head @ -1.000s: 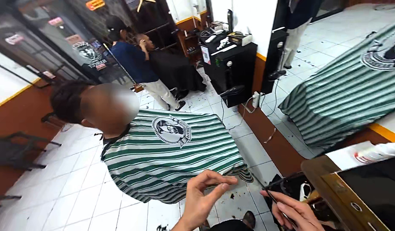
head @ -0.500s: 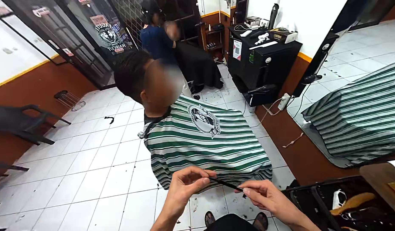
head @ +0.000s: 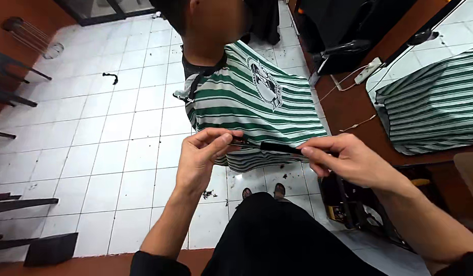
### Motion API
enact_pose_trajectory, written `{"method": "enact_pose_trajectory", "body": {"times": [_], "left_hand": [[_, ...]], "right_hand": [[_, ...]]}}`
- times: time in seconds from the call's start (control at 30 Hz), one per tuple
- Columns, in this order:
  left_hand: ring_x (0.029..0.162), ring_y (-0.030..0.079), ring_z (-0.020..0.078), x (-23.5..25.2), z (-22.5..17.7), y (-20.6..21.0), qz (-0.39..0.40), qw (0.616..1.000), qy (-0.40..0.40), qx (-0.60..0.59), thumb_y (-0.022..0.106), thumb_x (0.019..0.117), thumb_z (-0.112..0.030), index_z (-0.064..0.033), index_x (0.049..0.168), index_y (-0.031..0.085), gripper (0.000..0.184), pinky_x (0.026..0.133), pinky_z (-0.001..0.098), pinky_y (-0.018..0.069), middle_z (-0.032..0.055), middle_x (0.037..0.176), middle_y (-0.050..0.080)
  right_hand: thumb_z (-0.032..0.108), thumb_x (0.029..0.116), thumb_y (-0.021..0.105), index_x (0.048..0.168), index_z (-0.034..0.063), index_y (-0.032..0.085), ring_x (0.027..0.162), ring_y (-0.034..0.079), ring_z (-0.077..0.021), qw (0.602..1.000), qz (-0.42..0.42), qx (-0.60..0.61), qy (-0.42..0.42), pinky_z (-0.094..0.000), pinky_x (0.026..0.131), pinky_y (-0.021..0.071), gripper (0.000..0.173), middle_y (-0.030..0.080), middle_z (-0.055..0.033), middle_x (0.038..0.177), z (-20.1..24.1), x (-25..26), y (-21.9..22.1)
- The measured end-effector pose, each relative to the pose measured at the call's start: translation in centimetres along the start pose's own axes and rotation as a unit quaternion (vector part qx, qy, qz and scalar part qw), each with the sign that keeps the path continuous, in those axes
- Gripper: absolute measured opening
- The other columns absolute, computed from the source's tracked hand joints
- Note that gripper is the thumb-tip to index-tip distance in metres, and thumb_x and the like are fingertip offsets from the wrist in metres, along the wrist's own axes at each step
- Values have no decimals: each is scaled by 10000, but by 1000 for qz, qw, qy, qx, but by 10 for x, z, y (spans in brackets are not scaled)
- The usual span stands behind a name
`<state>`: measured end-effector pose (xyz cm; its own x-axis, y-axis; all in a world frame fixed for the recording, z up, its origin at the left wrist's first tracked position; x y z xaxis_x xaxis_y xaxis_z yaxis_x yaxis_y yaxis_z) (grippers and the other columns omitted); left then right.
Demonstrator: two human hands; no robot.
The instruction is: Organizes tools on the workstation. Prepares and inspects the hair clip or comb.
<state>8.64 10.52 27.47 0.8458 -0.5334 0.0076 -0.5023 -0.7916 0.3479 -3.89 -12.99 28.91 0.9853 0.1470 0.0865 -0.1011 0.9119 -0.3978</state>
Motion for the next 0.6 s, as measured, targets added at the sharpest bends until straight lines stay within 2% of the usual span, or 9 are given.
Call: {"method": "enact_pose_trajectory", "body": {"times": [0.17,0.37,0.6], "left_hand": [[969,753,219,-9,-2,0,-19,999,40,-10,636,967,-46,-33,995,768,135,875,371,625,152,1053,763],[911,759,193,-12,2,2,-35,998,53,-6,657,948,-20,-33,988,769,120,832,345,634,141,1020,767],[911,762,189,-13,5,9,-46,997,56,-12,643,937,30,-31,970,758,134,803,323,639,147,1022,768]], "right_hand": [[204,1062,520,1007,96,734,497,548,23,1000,19,4,-20,-125,469,481,246,601,91,599,8,6,-2],[194,1066,520,973,100,733,470,545,-1,999,31,39,7,-135,439,473,250,601,64,588,3,4,-3],[194,1068,518,976,90,731,453,518,12,997,43,61,2,-126,425,449,254,587,68,575,-1,2,-10]]}}
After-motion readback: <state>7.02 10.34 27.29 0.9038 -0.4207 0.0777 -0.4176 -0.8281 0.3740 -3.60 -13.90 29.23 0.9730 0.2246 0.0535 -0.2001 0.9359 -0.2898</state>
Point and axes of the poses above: each hand's wrist, its own x-axis towards the middle knuckle, its own y-axis out of the palm, z = x × y, the point moved 7 cm from there along x, towards the middle knuckle
